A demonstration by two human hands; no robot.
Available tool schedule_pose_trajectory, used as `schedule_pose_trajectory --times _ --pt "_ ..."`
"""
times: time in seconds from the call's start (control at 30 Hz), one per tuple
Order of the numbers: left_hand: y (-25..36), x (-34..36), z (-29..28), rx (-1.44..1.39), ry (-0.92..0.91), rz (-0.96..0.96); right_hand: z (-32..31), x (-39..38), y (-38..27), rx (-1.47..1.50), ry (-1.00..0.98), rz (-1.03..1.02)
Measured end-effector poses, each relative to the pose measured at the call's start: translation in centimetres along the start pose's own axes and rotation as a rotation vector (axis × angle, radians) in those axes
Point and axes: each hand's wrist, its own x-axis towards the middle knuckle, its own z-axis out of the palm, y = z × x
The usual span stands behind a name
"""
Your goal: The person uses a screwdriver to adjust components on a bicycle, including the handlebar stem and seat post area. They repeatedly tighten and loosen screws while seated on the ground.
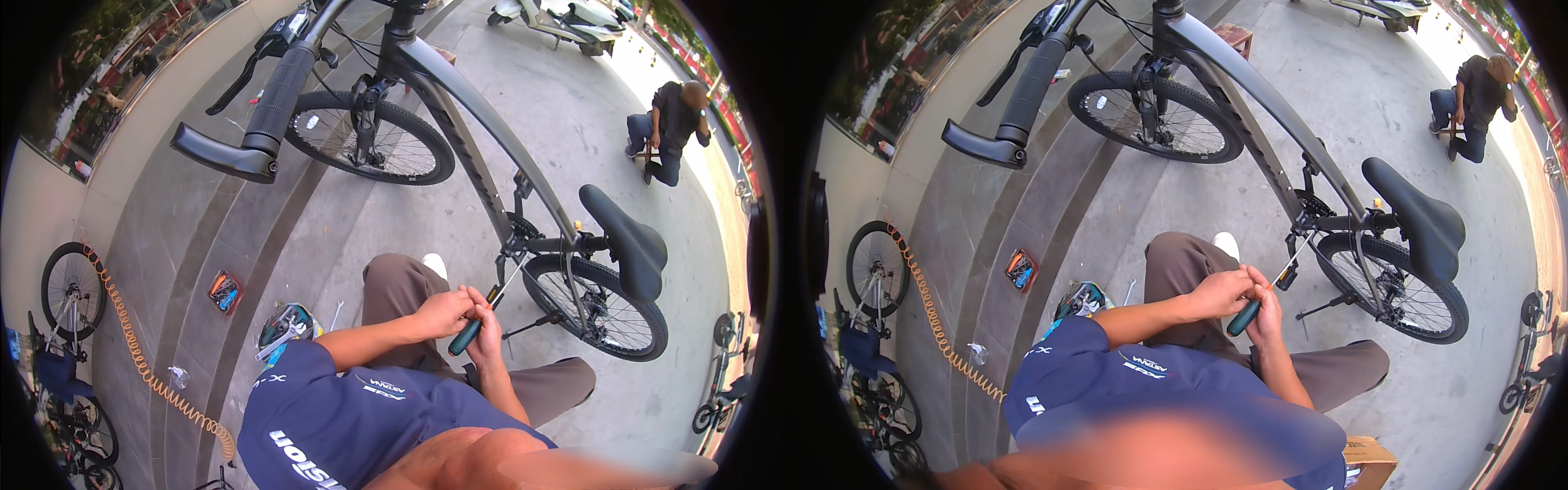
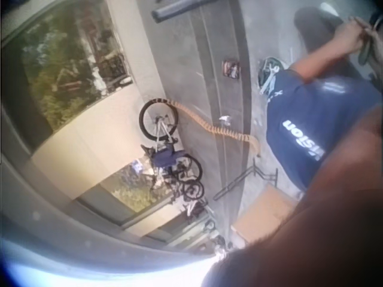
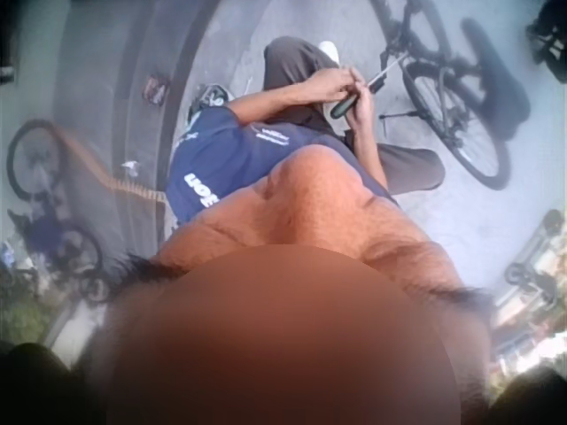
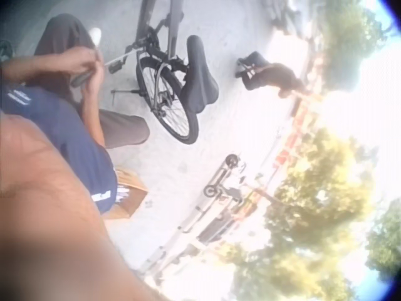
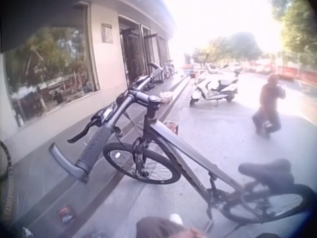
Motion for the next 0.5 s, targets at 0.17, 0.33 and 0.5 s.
schedule_pose_trajectory --times 0.17,0.33,0.5 --pt "-1.3 0.6 -2.0 -0.783 0.066 -0.332 0.1 -2.3 -1.0 -0.417 0.155 -0.057" --pt "-2.5 1.9 -6.2 -1.569 0.343 -0.359 2.4 -4.6 -2.4 -0.892 0.022 -0.188" --pt "-2.7 2.0 -8.4 -1.864 0.361 -0.216 5.6 -4.9 -3.4 -1.174 0.031 -0.307"
